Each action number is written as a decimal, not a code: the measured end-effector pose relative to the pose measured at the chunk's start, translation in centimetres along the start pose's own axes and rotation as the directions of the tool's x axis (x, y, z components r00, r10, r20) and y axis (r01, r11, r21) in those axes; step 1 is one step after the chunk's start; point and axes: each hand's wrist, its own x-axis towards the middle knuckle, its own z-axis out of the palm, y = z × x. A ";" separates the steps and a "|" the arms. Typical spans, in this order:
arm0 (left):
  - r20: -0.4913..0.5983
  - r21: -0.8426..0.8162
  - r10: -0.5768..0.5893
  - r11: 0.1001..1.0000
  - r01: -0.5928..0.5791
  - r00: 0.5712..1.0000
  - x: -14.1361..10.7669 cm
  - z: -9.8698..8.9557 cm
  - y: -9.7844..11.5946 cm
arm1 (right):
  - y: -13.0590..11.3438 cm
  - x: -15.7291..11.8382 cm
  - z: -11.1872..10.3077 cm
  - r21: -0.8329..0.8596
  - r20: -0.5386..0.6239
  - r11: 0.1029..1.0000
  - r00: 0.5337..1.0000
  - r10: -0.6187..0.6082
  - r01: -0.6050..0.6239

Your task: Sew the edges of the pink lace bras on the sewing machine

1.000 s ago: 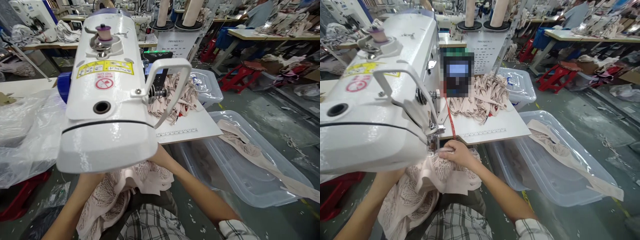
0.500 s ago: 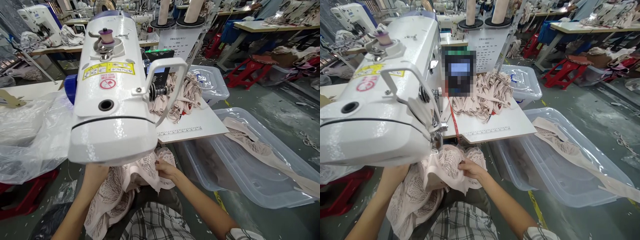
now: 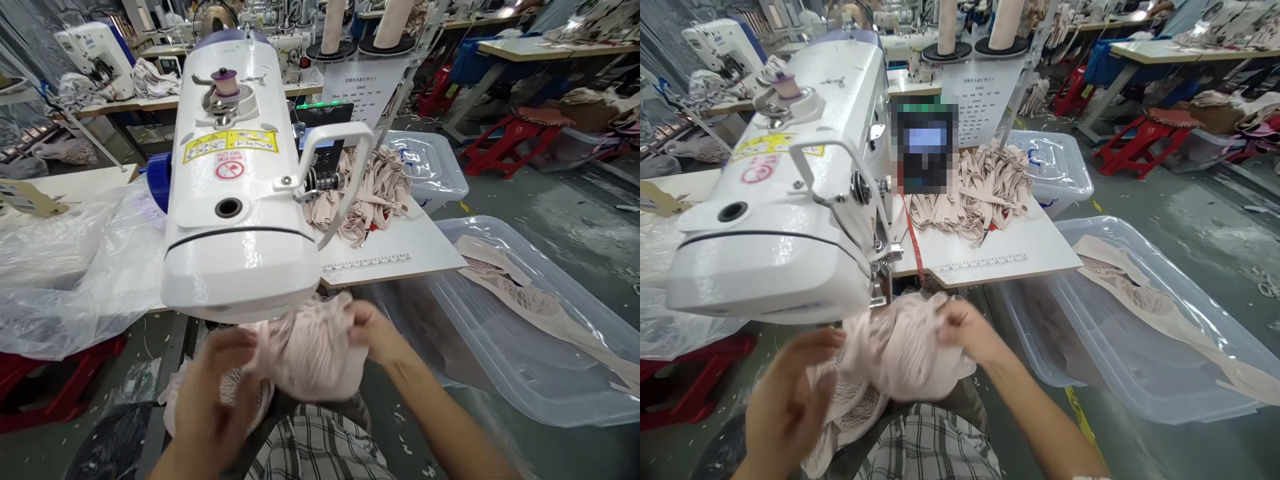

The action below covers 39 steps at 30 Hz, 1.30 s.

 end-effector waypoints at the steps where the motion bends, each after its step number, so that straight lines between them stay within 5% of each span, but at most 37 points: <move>1: 0.058 -0.036 0.124 0.992 -0.122 0.991 -0.2 0.4 1.0 | -0.8 -0.4 1.7 -0.070 0.198 0.997 0.980 0.002 0.012; 3: 0.243 -0.080 0.209 0.977 -0.195 0.947 -0.4 1.2 2.0 | -2.1 -1.1 4.8 -0.181 0.500 0.981 0.865 0.033 0.067; 4: 0.358 -0.084 0.149 0.988 -0.127 0.922 -0.3 1.5 1.9 | -2.5 -1.2 5.9 -0.249 0.552 0.962 0.833 0.047 0.111; 6: 0.547 -0.054 -0.100 0.987 0.154 0.831 0.1 1.7 1.1 | -3.0 -0.9 6.9 -0.420 0.485 0.885 0.874 0.032 0.201; 9: 0.541 0.003 -0.415 0.871 0.491 0.732 1.1 1.4 -1.2 | -3.0 0.6 6.3 -0.697 0.193 0.702 0.981 -0.017 0.149; 13: 0.293 0.056 -0.542 0.832 0.551 0.788 2.6 1.6 -3.4 | -2.0 3.3 4.7 -0.795 -0.023 0.606 0.998 -0.057 0.017; 17: 0.151 0.037 -0.365 0.931 0.364 0.919 3.6 2.5 -4.6 | -1.4 4.9 4.0 -0.740 -0.018 0.671 0.997 -0.081 0.041; 19: 0.105 0.070 -0.339 0.940 0.334 0.935 3.8 2.9 -5.2 | -1.5 5.2 3.8 -0.718 -0.018 0.695 0.997 -0.070 0.036; 32: 0.064 0.029 -0.396 0.918 0.395 0.916 1.3 3.5 -9.0 | -1.5 5.0 3.3 -0.681 -0.064 0.732 0.996 -0.067 0.005; 36: -0.010 -0.018 -0.484 0.875 0.484 0.875 -0.3 3.3 -10.0 | -0.6 4.3 2.5 -0.688 -0.090 0.726 0.994 -0.060 -0.019; 39: 0.012 -0.147 -0.597 0.793 0.592 0.802 -3.9 4.5 -10.5 | 0.5 3.6 1.8 -0.668 -0.102 0.744 0.993 -0.050 -0.031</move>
